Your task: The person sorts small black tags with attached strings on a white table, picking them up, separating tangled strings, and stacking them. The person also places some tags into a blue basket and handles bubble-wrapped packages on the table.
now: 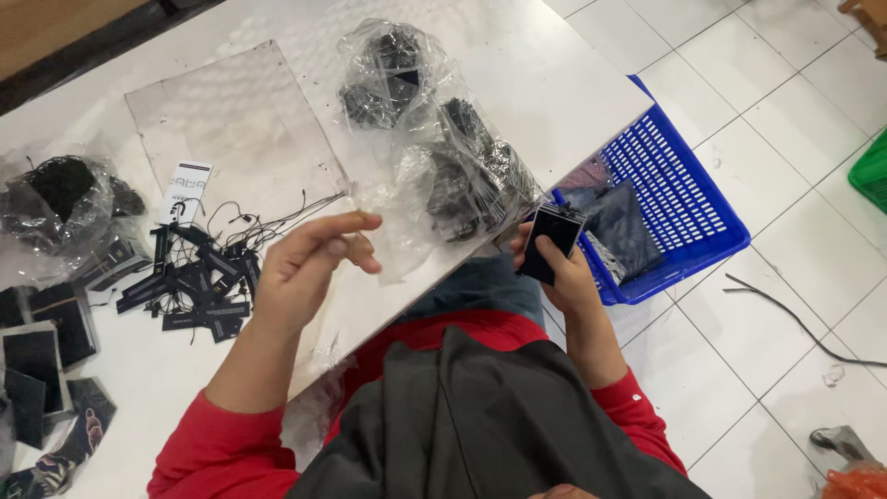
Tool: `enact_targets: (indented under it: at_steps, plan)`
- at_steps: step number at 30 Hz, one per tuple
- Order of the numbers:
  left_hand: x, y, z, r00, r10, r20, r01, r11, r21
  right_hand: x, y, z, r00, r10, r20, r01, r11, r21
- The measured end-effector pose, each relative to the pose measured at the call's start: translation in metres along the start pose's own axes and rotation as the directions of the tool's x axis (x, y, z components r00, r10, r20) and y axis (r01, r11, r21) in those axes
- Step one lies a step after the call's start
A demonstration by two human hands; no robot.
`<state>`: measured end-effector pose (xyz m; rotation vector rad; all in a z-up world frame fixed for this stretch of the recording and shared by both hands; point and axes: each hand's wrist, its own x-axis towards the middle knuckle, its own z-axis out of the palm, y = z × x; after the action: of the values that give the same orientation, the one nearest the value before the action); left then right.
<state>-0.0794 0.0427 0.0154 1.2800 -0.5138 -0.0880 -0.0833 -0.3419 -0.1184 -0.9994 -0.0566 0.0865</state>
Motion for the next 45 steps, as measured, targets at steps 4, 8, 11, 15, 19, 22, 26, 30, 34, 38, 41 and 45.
enact_targets:
  at_steps: [4, 8, 11, 15, 19, 22, 26, 30, 34, 38, 41, 45]
  plan:
    - [-0.004, -0.007, 0.036, 0.994, -0.074, 0.086, 0.07, 0.996, 0.057, -0.012, -0.01, 0.02, 0.993, -0.024, 0.118, 0.029, 0.999, -0.038]
    - [0.001, -0.018, 0.058, 0.966, -0.225, 0.123, 0.198, 0.96, 0.198, -0.021, -0.021, 0.036, 0.97, -0.057, 0.236, 0.067, 0.997, -0.033]
    - [0.012, -0.021, 0.068, 0.968, 0.013, 0.252, -0.104, 0.93, 0.352, -0.031, -0.028, 0.044, 0.95, -0.045, 0.309, 0.077, 0.993, -0.091]
    - [0.021, -0.018, 0.082, 0.9, 0.106, 0.423, -0.265, 0.903, 0.338, -0.038, -0.031, 0.056, 0.918, 0.117, 0.379, 0.085, 0.876, -0.475]
    - [0.025, -0.01, 0.092, 0.864, 0.044, 0.502, -0.272, 0.88, 0.39, -0.027, -0.028, 0.074, 0.848, 0.287, 0.445, 0.188, 0.622, -0.76]
    - [0.028, -0.006, 0.092, 0.82, -0.016, 0.571, -0.314, 0.822, 0.475, -0.023, -0.027, 0.092, 0.767, 0.291, 0.572, 0.362, 0.54, -0.76]
    - [0.041, -0.015, 0.101, 0.768, -0.191, 0.611, -0.334, 0.695, 0.637, -0.031, -0.023, 0.128, 0.634, 0.432, 0.641, 0.648, 0.155, -0.746]
    - [0.07, -0.037, 0.101, 0.782, -0.16, 0.603, -0.339, 0.703, 0.626, -0.039, -0.043, 0.134, 0.648, 0.577, 0.497, 0.472, 0.208, -0.857]
    - [0.079, -0.043, 0.062, 0.828, -0.071, 0.556, -0.403, 0.614, 0.679, -0.033, -0.082, 0.094, 0.875, -0.049, 0.482, 0.321, 0.803, -0.502]
    - [0.048, -0.038, 0.038, 0.822, -0.03, 0.569, -0.049, 0.991, 0.124, -0.021, -0.073, 0.071, 0.951, -0.297, 0.083, 0.307, 0.936, -0.171]
    - [0.033, -0.037, 0.055, 0.956, 0.128, 0.265, 0.032, 0.851, -0.524, -0.019, -0.055, 0.076, 0.866, -0.466, 0.182, 0.475, 0.88, -0.009]
    - [0.041, -0.026, 0.077, 0.985, 0.162, -0.061, -0.172, 0.883, -0.436, -0.029, -0.045, 0.097, 0.665, -0.435, 0.607, 0.716, 0.602, -0.353]
